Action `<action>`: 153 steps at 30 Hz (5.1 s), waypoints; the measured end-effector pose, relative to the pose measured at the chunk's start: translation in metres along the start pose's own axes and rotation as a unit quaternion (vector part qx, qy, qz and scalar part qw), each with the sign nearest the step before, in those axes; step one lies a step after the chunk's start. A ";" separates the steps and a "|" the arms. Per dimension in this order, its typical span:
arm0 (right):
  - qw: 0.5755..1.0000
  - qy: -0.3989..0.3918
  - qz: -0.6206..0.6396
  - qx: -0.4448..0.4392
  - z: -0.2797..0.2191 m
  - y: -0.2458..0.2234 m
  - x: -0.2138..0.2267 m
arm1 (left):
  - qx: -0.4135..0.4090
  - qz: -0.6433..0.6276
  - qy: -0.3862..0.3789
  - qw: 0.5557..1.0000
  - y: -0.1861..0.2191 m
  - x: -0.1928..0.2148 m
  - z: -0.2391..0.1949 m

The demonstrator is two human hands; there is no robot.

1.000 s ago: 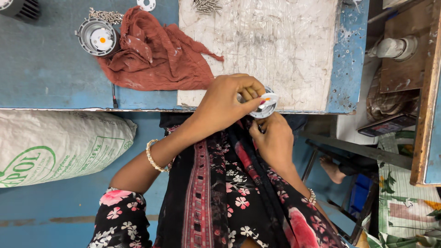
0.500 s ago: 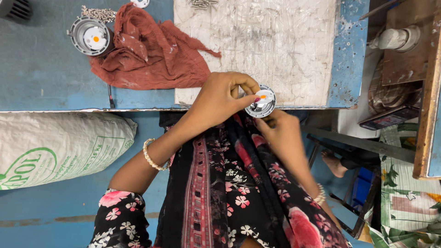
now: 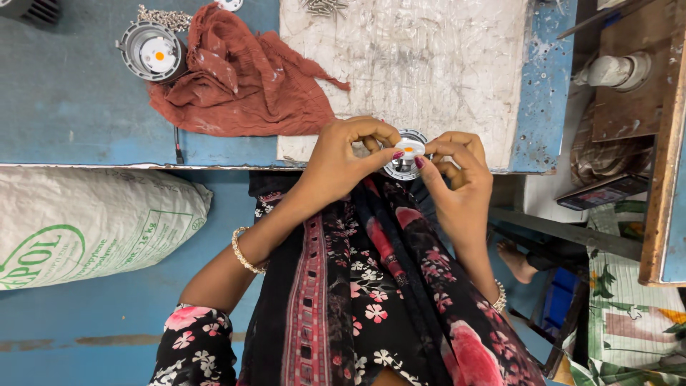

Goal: The person assembles LED light fixtures by hand, placing a white circular diffuser onto a metal housing and securing it with a power drill. The person handles multiple components including screws and housings on a blue workbench.

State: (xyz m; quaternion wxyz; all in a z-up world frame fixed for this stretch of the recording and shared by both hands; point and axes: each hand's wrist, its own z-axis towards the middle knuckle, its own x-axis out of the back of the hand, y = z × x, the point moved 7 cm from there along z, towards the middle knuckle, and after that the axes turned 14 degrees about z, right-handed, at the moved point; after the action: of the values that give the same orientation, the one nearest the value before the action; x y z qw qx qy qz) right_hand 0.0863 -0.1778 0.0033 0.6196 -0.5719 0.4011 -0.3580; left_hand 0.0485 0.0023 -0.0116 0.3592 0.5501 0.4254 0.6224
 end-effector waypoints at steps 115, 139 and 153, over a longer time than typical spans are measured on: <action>0.967 -0.164 -0.194 -0.020 0.022 0.024 0.002 | -0.345 0.413 -0.017 0.843 0.039 -0.007 -0.021; 0.974 -0.133 -0.157 0.094 0.007 0.054 0.009 | -0.401 0.431 -0.052 0.807 0.036 -0.004 -0.021; 0.969 -0.130 -0.181 0.107 0.009 0.054 0.010 | -0.277 0.235 -0.018 0.932 0.022 0.013 -0.020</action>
State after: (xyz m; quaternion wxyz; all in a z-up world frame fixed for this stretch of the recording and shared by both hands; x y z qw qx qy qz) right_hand 0.0974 -0.1782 -0.0507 0.6487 -0.6070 0.1664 -0.4278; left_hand 0.0270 0.0029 0.0131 0.3487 0.5239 0.0884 0.7721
